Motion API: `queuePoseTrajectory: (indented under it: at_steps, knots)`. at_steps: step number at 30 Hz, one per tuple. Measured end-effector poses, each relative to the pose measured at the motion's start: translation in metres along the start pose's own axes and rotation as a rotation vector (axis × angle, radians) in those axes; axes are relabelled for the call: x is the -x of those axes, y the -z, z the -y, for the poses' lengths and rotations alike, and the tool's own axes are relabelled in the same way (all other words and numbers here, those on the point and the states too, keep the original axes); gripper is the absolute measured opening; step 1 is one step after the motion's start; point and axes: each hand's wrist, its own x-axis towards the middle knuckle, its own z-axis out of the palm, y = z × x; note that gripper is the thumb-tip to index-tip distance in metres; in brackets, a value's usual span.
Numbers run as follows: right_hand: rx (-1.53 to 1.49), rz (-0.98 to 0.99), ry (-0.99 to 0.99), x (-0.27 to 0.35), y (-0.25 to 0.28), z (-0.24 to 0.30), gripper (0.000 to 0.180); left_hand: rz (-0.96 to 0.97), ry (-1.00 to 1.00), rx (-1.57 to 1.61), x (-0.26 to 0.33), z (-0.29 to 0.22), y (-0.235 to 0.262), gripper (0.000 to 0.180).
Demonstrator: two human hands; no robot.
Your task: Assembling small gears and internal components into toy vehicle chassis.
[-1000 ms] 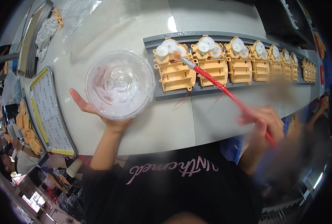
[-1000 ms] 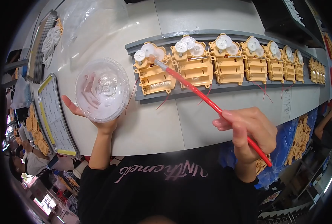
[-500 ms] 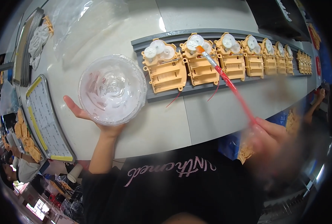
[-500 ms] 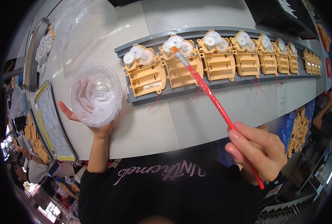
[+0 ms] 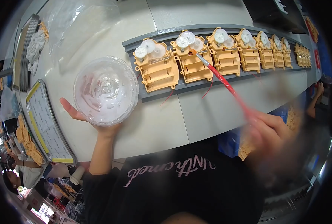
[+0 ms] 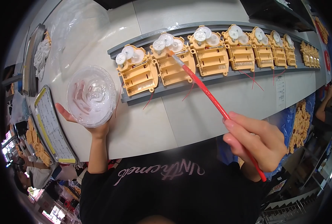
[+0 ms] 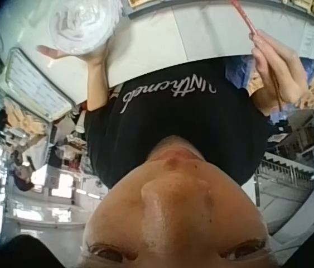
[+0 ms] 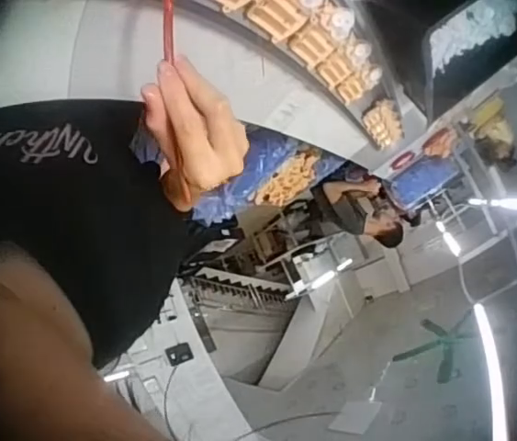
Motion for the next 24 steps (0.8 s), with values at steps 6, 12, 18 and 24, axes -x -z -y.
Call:
queuePoseTrajectory:
  at_steps: [6, 12, 18, 24]
  knots:
    - [-0.29, -0.452, -0.213, -0.001, -0.036, -0.013, 0.02, -0.034, 0.013, 0.017, 0.004, 0.002, -0.001, 0.137]
    - [-0.51, -0.663, -0.5, 0.027, -0.043, -0.016, 0.03, -0.082, 0.068, 0.187, 0.004, -0.009, 0.003, 0.127]
    - [-0.484, -0.894, -0.6, 0.041, -0.036, -0.032, 0.034, -0.166, 0.457, 1.314, 0.002, -0.039, 0.008, 0.092]
    - [-0.488, -0.774, -0.57, 0.038, -0.035, -0.04, 0.033, 0.211, 0.471, 1.499, -0.007, -0.047, -0.003, 0.087]
